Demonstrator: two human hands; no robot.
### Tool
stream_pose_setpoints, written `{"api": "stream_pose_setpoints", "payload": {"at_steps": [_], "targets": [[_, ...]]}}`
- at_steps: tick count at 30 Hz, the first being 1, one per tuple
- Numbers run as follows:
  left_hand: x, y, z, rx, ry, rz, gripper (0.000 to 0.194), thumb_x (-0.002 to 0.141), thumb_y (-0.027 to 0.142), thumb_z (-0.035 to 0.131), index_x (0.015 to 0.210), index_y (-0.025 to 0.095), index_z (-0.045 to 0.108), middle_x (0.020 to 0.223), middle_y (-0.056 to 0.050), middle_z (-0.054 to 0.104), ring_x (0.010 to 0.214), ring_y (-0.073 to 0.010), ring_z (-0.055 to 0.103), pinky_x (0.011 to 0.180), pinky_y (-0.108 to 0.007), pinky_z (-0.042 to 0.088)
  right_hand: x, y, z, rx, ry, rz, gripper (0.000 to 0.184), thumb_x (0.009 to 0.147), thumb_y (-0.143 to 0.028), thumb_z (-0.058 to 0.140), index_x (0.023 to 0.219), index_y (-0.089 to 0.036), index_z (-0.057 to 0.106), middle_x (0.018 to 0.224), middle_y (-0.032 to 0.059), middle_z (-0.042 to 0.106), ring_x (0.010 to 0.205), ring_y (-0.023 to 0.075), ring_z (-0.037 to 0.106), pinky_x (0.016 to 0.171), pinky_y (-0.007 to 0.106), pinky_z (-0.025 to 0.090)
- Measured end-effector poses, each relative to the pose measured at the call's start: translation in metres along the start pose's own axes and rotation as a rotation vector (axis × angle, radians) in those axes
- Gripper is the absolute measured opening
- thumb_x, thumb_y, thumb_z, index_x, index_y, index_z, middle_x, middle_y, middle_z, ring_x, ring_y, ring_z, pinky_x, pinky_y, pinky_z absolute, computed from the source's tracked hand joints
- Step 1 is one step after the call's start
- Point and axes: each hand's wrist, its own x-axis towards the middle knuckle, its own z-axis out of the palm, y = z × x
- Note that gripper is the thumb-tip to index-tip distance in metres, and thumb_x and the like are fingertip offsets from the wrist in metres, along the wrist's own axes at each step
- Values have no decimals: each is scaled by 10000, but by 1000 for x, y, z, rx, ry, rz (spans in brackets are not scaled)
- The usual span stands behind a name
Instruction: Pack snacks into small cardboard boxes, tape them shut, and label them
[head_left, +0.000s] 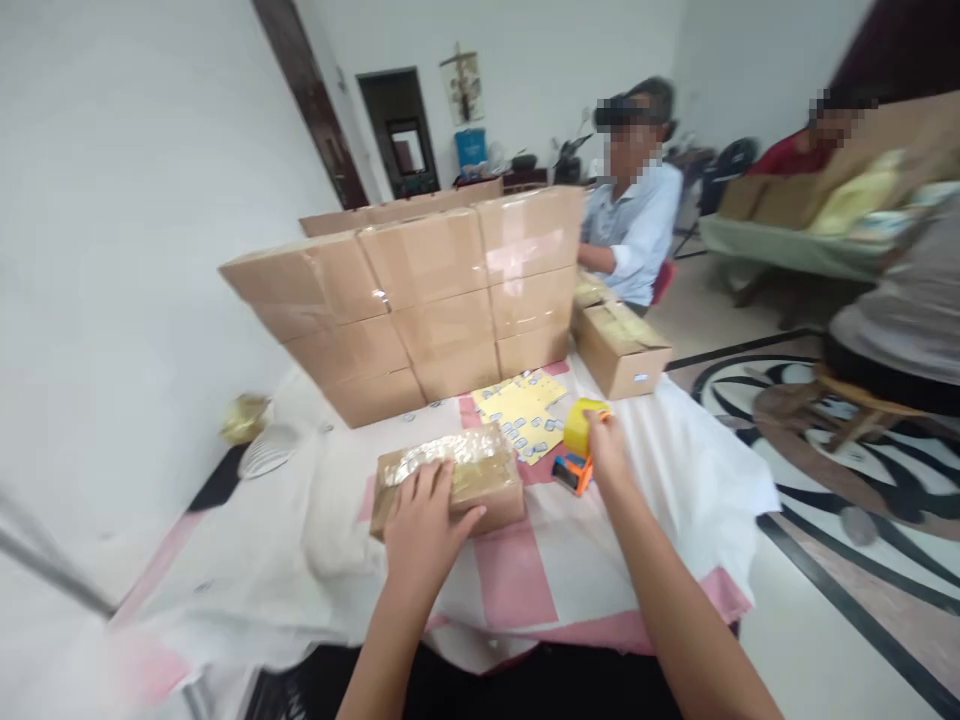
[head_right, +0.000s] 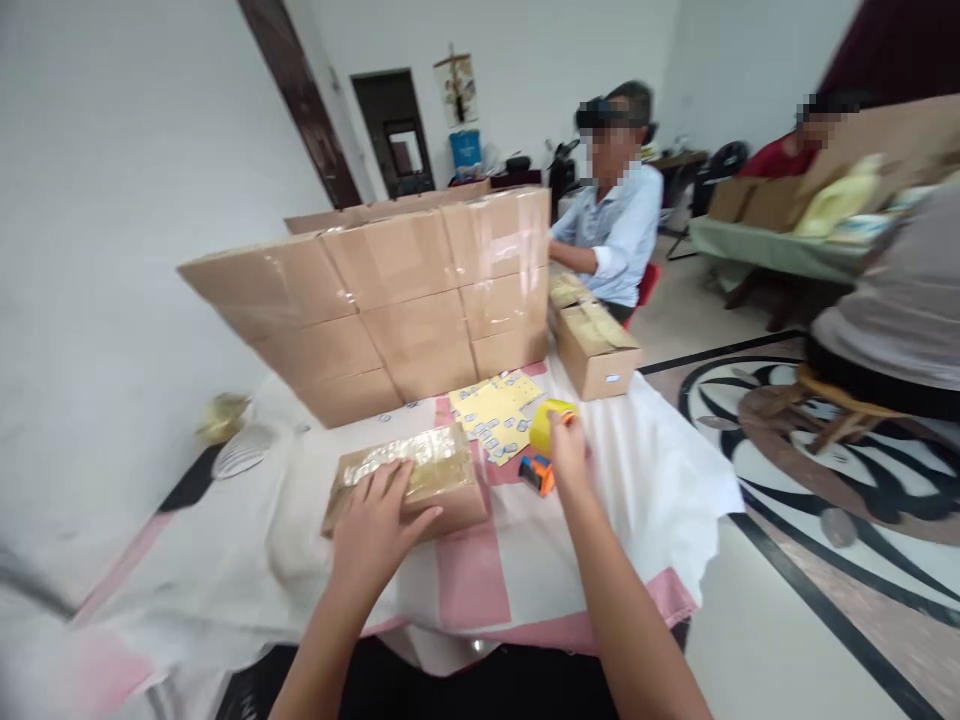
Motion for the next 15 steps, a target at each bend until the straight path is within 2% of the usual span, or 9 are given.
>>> {"api": "stream_pose_setpoints", "payload": {"at_steps": [3, 6, 9, 15], "targets": [[-1, -6, 8, 30, 78, 46, 731, 863, 557, 666, 1506, 255, 495, 1351, -140, 666, 1234, -410, 579, 951, -526, 493, 2, -2, -3, -13, 43, 86, 312, 756, -502, 639, 917, -236, 621, 734, 35, 692, 675, 257, 688, 556, 348, 564], [0, -13, 18, 9, 143, 90, 641, 862, 565, 633, 1422, 256, 579, 1361, -128, 672, 1241, -401, 587, 957, -512, 482, 4, -5, -4, -1, 7, 115, 271, 705, -439, 709, 852, -216, 662, 731, 47, 722, 658, 254, 701, 557, 345, 563], [0, -17, 25, -6, 162, 96, 563, 861, 572, 603, 1322, 252, 648, 1377, -114, 672, 1267, -396, 575, 971, -516, 473, 4, -6, -2, 6, -34, 121, 246, 665, -398, 761, 788, -205, 669, 726, 55, 732, 649, 249, 705, 565, 339, 559], [-1, -16, 26, 2, 203, 93, 582, 856, 583, 567, 1316, 237, 648, 1349, -124, 688, 1232, -398, 596, 923, -520, 484, -7, -13, 11, 63, -57, 55, 382, 738, -560, 761, 801, -218, 601, 680, 34, 699, 658, 246, 713, 568, 321, 555]]}}
